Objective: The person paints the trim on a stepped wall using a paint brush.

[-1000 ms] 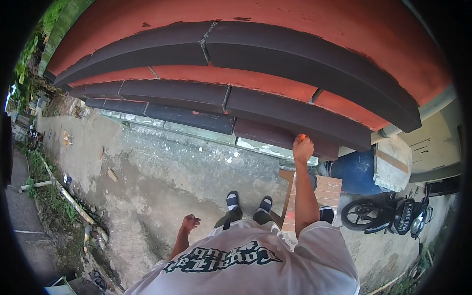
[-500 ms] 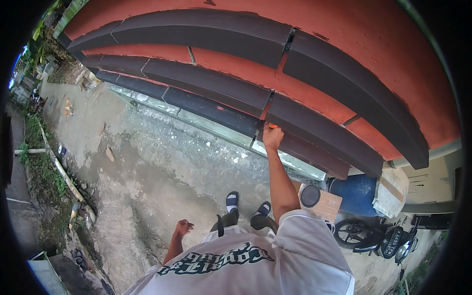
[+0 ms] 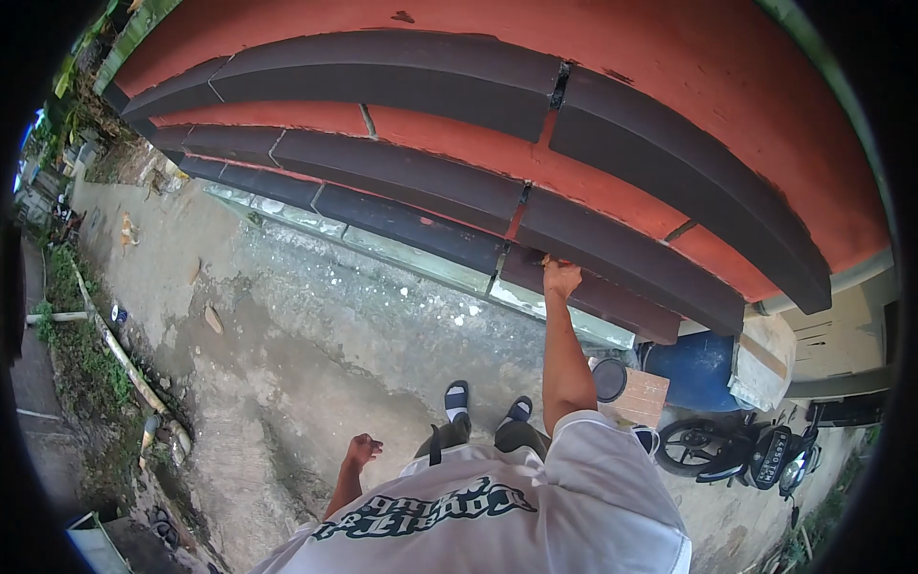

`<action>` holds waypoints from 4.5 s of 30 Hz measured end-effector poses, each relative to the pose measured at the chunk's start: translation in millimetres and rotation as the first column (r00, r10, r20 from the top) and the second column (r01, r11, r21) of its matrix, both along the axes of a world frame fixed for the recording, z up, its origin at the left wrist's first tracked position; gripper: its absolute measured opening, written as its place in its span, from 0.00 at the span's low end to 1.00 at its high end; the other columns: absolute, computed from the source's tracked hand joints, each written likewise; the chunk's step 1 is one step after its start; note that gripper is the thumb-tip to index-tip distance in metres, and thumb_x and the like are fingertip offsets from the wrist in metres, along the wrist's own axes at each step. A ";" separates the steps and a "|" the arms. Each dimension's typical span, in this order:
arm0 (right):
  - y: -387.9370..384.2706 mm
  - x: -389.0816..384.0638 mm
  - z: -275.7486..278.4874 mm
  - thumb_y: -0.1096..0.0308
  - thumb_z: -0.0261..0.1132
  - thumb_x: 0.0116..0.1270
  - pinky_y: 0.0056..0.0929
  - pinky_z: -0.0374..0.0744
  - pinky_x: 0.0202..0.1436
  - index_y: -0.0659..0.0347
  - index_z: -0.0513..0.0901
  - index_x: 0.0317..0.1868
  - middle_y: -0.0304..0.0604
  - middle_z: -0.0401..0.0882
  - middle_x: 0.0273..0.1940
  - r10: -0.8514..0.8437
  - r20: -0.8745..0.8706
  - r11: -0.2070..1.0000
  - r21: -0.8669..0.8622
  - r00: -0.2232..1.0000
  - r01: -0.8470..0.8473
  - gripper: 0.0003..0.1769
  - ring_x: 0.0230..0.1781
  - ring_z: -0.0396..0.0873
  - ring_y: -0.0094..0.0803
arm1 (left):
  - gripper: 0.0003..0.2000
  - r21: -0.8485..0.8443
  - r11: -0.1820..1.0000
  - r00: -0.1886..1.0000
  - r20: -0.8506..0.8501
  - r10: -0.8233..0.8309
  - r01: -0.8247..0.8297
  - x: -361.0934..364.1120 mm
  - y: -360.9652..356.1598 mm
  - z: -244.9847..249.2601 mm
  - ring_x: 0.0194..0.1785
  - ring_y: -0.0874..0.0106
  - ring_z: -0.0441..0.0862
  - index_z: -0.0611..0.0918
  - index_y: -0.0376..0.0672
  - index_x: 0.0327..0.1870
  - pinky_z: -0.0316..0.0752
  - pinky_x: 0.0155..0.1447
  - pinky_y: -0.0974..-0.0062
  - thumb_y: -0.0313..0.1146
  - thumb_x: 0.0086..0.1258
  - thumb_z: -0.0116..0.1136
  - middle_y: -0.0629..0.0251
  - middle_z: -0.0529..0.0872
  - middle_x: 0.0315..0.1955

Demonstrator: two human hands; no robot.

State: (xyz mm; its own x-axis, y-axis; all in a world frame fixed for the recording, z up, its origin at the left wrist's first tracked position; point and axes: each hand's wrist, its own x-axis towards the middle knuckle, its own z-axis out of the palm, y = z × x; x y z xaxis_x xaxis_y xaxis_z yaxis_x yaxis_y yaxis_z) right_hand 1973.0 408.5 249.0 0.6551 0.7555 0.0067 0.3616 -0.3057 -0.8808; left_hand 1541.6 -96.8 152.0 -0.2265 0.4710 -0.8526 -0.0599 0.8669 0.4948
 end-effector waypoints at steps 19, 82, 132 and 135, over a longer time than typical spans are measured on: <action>-9.7 -48.9 24.7 0.76 0.69 0.67 0.32 0.92 0.35 0.71 0.81 0.51 0.52 0.87 0.42 0.034 -0.406 0.993 0.117 0.913 0.015 0.14 0.32 0.89 0.35 | 0.05 -0.016 1.000 1.000 0.009 0.007 -0.007 -18.2 -16.6 10.6 0.42 0.68 0.87 0.71 0.49 0.30 0.77 0.44 0.64 0.27 0.67 0.51 0.58 0.90 0.44; -809.8 270.5 -6.9 0.52 0.63 0.75 0.36 0.88 0.38 0.61 0.82 0.51 0.50 0.83 0.49 -0.325 -0.662 0.923 -0.066 0.676 0.379 0.20 0.44 0.87 0.45 | 0.08 -0.119 0.898 0.906 0.046 -0.422 0.424 159.2 -291.0 19.3 0.46 0.63 0.87 0.78 0.47 0.47 0.77 0.49 0.59 0.36 0.74 0.50 0.61 0.89 0.47; -511.3 472.3 -239.1 0.66 0.70 0.66 0.38 0.83 0.52 0.53 0.88 0.46 0.50 0.89 0.43 0.102 0.054 0.924 -0.376 0.993 -0.074 0.08 0.47 0.87 0.50 | 0.07 -0.151 0.928 0.924 -0.126 -0.360 0.341 364.9 -358.9 64.9 0.40 0.69 0.88 0.74 0.42 0.38 0.79 0.39 0.71 0.34 0.74 0.54 0.59 0.90 0.41; -513.7 469.6 -239.3 0.64 0.68 0.68 0.43 0.83 0.53 0.52 0.88 0.47 0.53 0.88 0.43 0.115 0.069 0.923 -0.376 0.991 -0.081 0.09 0.48 0.86 0.52 | 0.06 -0.136 0.932 0.925 -0.136 -0.354 0.337 371.6 -346.7 68.1 0.41 0.70 0.88 0.74 0.41 0.39 0.78 0.40 0.72 0.34 0.74 0.54 0.59 0.90 0.41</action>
State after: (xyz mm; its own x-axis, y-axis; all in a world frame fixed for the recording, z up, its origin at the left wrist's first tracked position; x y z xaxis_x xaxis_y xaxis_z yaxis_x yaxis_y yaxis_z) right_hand 2442.6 -105.1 9.6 0.5874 0.7751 -0.2328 0.4773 -0.5641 -0.6738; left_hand 1913.2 -443.5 220.1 -0.1998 0.4511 -0.8698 0.3231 0.8684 0.3761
